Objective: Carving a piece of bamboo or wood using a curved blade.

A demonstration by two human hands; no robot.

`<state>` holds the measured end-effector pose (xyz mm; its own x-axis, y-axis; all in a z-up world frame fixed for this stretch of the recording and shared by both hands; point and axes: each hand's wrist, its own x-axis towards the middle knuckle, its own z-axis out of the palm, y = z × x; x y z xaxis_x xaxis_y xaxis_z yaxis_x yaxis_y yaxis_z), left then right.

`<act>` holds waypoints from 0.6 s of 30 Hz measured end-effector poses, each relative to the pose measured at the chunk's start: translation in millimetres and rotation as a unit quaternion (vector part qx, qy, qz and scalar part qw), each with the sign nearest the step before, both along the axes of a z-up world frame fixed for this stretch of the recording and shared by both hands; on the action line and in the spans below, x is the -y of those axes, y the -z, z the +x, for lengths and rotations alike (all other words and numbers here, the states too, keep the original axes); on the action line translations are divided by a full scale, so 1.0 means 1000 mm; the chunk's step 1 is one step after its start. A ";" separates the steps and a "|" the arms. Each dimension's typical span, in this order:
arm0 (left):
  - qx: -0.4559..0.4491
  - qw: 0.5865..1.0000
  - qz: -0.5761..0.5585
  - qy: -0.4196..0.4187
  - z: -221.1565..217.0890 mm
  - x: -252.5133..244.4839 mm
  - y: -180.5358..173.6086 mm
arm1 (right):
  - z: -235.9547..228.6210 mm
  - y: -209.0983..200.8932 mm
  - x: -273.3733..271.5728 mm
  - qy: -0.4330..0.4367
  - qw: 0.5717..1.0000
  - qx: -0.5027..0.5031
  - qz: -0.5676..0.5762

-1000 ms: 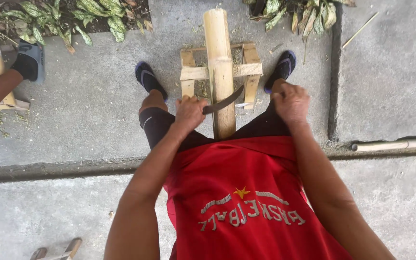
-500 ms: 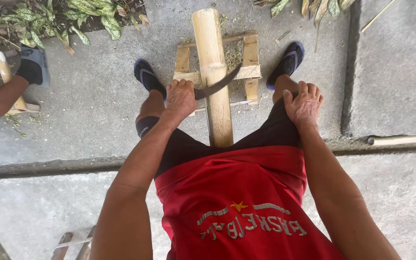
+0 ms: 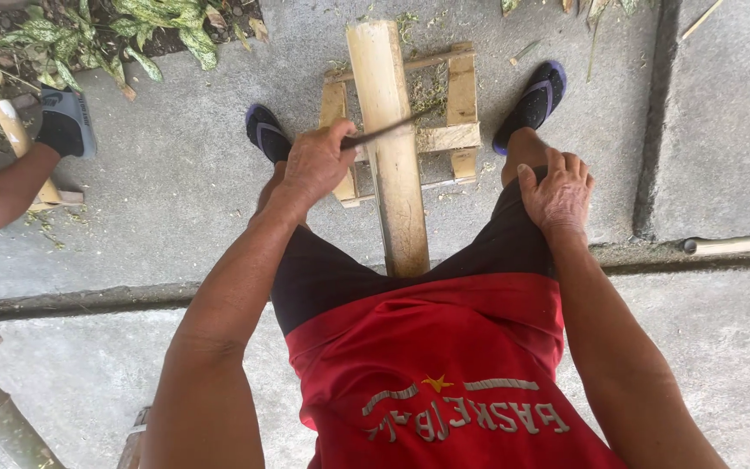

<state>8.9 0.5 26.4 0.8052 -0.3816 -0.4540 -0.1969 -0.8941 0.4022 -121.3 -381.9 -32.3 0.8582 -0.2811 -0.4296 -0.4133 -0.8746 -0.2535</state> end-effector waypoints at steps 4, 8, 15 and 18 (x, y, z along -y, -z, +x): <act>-0.051 0.981 -0.143 -0.123 0.002 -0.005 0.004 | 0.005 0.017 -0.003 -0.030 1.000 0.003 -0.005; -0.081 0.932 -0.191 -0.298 -0.011 0.013 0.006 | 0.039 0.037 -0.029 -0.069 0.977 0.171 0.103; -0.105 0.888 -0.228 -0.386 -0.015 0.014 0.019 | 0.099 0.039 -0.132 -0.065 0.932 0.212 0.287; 0.141 0.955 -0.178 -0.191 -0.010 -0.006 0.040 | 0.086 0.024 -0.153 -0.020 0.919 0.190 0.345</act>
<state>-1.6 6.7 -13.6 0.9874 -0.1263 -0.0954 -0.0296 -0.7391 0.6730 -35.2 -228.7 -55.8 0.9868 -0.0199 -0.1607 -0.1515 -0.4637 -0.8729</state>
